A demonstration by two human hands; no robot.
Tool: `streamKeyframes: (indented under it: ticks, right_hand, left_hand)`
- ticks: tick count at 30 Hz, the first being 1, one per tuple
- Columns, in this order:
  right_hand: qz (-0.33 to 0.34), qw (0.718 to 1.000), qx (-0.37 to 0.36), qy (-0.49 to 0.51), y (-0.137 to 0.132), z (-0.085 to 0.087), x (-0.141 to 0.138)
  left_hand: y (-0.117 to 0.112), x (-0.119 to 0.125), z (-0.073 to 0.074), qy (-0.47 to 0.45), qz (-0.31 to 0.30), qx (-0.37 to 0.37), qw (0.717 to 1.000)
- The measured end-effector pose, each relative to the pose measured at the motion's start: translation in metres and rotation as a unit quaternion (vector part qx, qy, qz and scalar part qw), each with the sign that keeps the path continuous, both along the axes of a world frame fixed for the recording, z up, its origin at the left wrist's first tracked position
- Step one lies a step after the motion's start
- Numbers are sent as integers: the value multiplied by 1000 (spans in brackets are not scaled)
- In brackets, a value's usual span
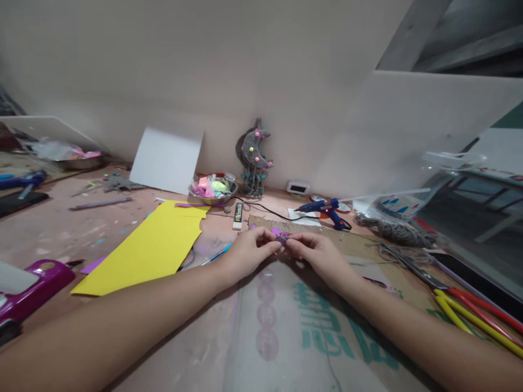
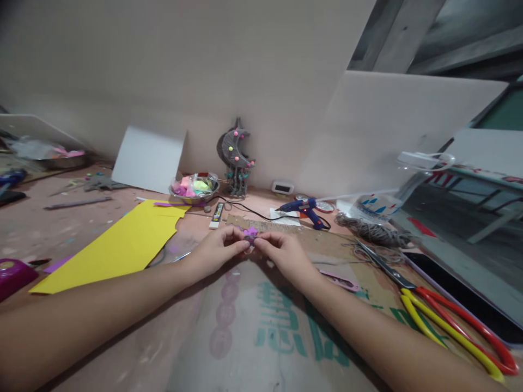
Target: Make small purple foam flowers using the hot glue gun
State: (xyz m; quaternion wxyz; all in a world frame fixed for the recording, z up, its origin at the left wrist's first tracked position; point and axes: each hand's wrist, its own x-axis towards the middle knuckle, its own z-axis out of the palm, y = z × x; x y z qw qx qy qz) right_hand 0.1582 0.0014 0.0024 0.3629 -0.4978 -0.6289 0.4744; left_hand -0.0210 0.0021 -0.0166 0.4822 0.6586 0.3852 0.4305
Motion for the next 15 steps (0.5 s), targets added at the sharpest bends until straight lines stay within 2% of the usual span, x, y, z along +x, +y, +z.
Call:
streamKeyframes:
  ticks: [4,10,15]
  right_hand:
    - [-33,998,36,41,-3,-1,1]
    - [-48,996,45,64,0,-4,2]
    - [-34,996,51,63,-2,-7,1]
  left_hand:
    - [-3,2,4,-27,-20,-43,999]
    - [0,2,4,-65,17,-82,994]
    - [0,1,5,-36,36,-37,998]
